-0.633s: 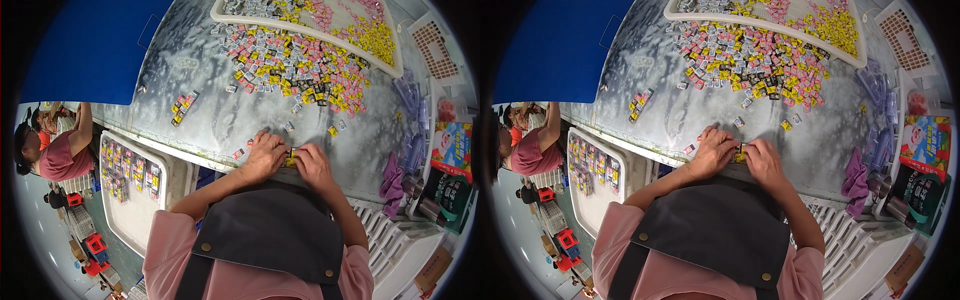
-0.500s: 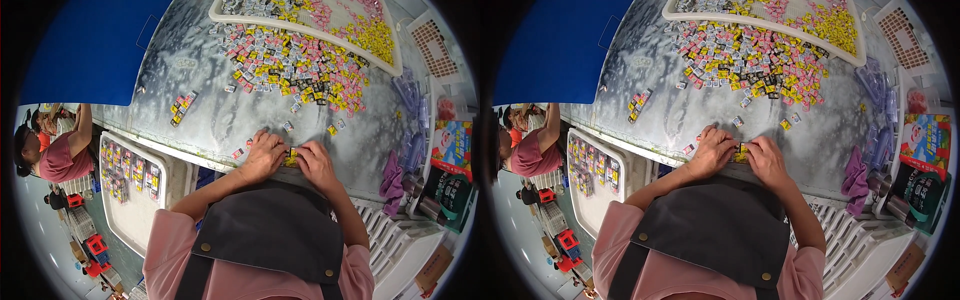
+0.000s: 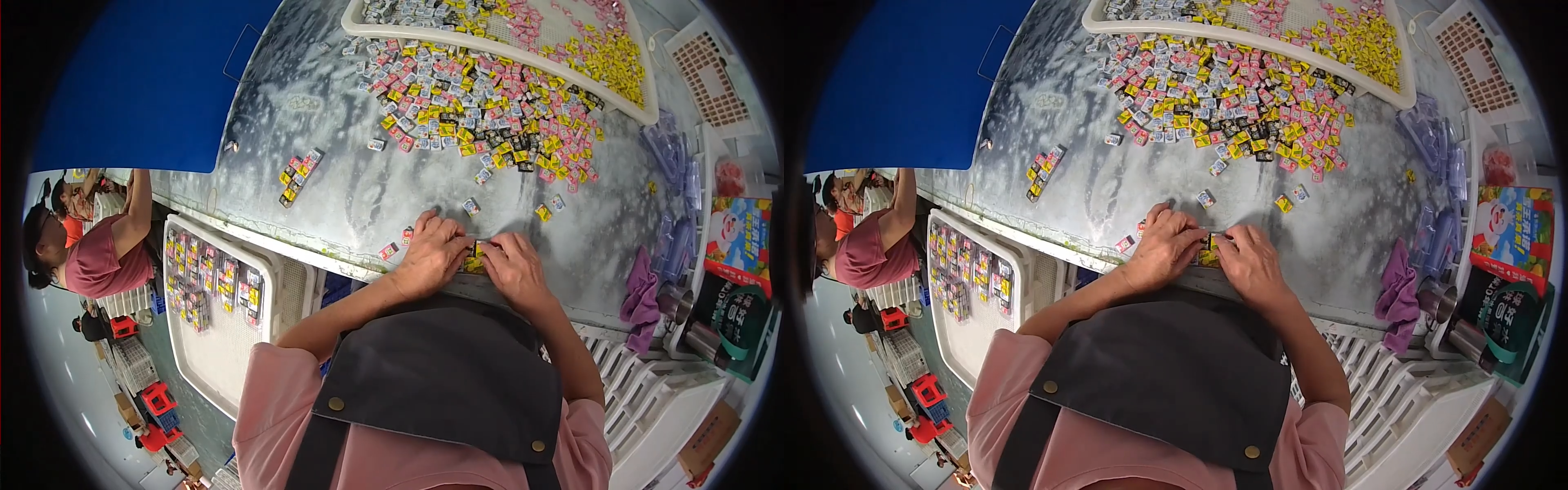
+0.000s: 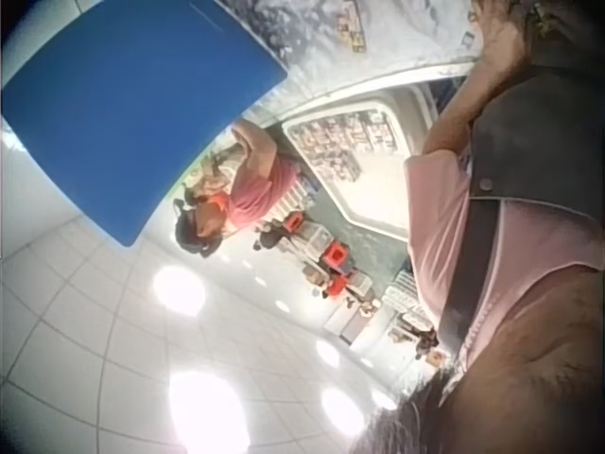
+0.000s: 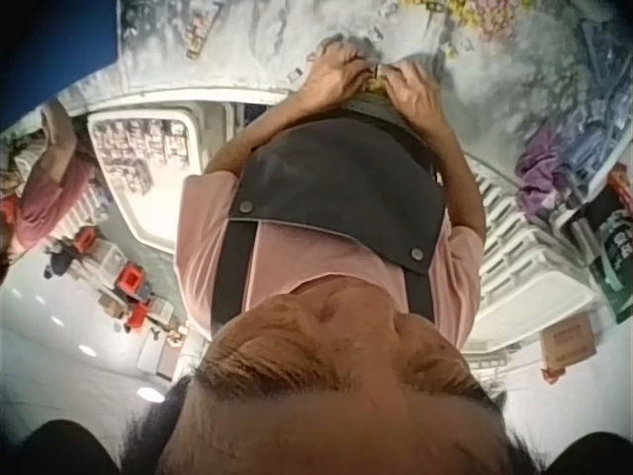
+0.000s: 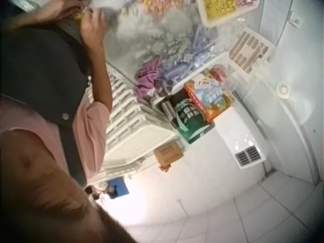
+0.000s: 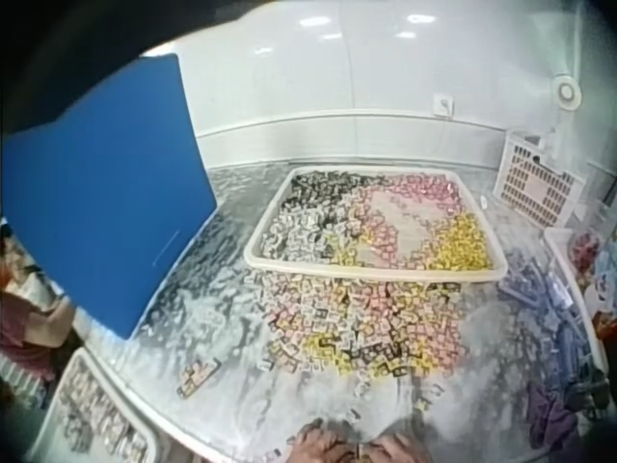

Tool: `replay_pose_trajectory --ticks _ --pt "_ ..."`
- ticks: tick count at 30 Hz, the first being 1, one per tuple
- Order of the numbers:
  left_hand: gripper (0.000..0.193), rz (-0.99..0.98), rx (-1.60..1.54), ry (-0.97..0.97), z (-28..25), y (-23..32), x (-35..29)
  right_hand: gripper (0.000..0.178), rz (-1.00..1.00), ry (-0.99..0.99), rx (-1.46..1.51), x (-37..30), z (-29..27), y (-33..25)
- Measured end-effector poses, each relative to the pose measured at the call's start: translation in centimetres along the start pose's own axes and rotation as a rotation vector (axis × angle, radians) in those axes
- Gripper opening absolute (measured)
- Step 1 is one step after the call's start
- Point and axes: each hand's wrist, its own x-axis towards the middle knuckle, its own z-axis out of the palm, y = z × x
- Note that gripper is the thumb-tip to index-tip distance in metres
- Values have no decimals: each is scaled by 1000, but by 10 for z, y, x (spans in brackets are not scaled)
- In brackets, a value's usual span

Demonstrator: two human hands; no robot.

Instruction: Sort and package small colorful toy components into plastic sleeves and bundle them with rubber bands.

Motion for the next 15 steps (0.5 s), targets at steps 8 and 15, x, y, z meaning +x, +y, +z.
replay_pose_trajectory --ticks 8,15 --pt "28 5 8 10 0 0 0 10 -75 15 -114 -6 4 -4" --pt "30 19 20 -4 0 -2 -2 26 -68 -144 -191 -7 -6 -11"
